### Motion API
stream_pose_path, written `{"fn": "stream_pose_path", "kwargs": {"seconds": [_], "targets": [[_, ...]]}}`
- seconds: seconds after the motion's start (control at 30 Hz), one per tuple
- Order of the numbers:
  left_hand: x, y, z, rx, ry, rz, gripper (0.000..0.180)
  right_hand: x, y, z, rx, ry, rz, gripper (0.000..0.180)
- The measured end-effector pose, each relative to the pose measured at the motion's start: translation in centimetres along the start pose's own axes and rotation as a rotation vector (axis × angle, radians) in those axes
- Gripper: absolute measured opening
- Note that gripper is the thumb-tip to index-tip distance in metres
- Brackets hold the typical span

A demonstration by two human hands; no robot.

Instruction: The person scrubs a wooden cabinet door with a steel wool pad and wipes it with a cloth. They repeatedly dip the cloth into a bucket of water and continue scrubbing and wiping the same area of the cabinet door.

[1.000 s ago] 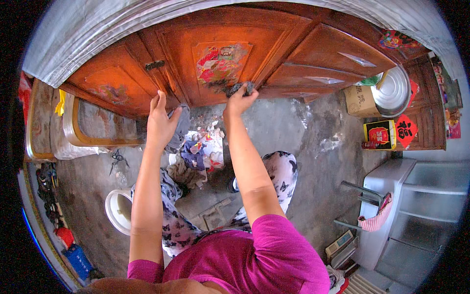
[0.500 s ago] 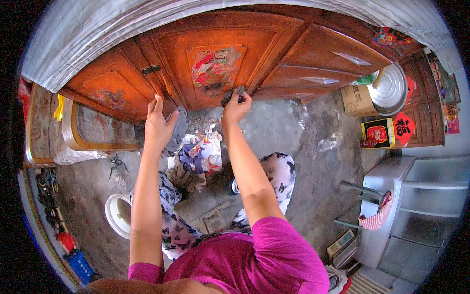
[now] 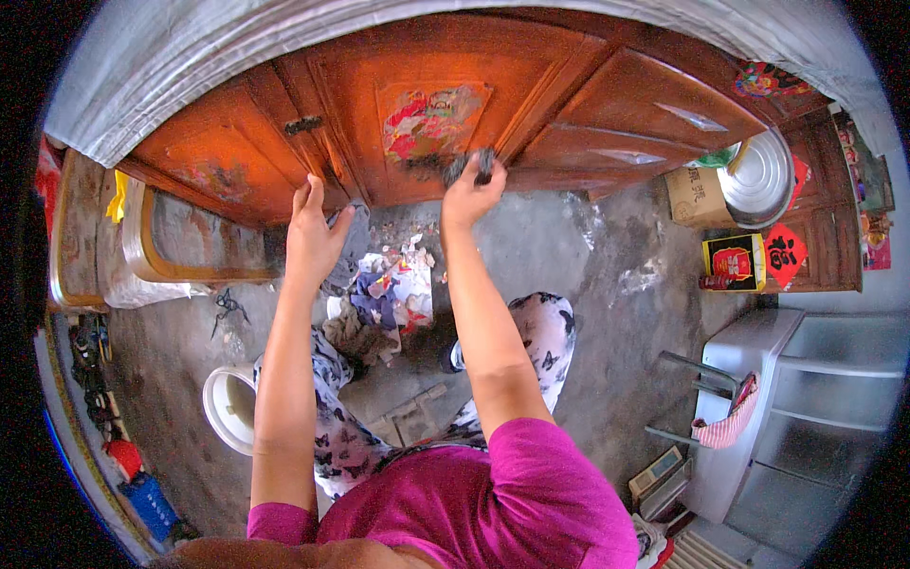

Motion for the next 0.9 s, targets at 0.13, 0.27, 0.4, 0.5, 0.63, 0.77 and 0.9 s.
{"fn": "stream_pose_path", "kwargs": {"seconds": [0.13,0.27,0.4,0.5,0.63,0.77,0.9], "targets": [[0.1,-0.5,0.0,-0.026,-0.050,0.000,0.079,0.4,-1.2,0.1,-0.058,-0.043,-0.182,0.024],[-0.1,-0.5,0.1,-0.003,-0.008,0.020,0.079,-4.3,0.2,-0.2,-0.044,-0.169,-0.203,0.021],[-0.6,-0.5,-0.2,-0.003,-0.034,0.027,0.079,-4.3,0.1,-0.5,-0.118,-0.161,-0.259,0.020],[-0.2,-0.8,-0.5,-0.055,-0.076,0.004,0.079,-6.1,0.3,-0.7,-0.095,-0.163,-0.195,0.021],[1.3,0.7,0.3,-0.039,0.009,-0.024,0.080,1.8,-4.9,4.6,-0.173,0.065,-0.488,0.020],[-1.2,-0.4,-0.1,-0.016,-0.016,0.028,0.080,-15.4,0.5,2.4,-0.163,-0.384,-0.207,0.024],[-0.6,-0.7,0.1,-0.038,-0.039,0.017,0.080,-20.5,3.3,3.6,-0.116,-0.730,-0.148,0.023]]}}
Point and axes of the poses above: each hand's wrist, its own z-axis towards the middle knuckle, its own y-axis out of the palm, x = y × z, the point moved 5 cm from there along z, towards the middle knuckle, and after that the axes turned 3 degrees about y, right-handed, at the moved point
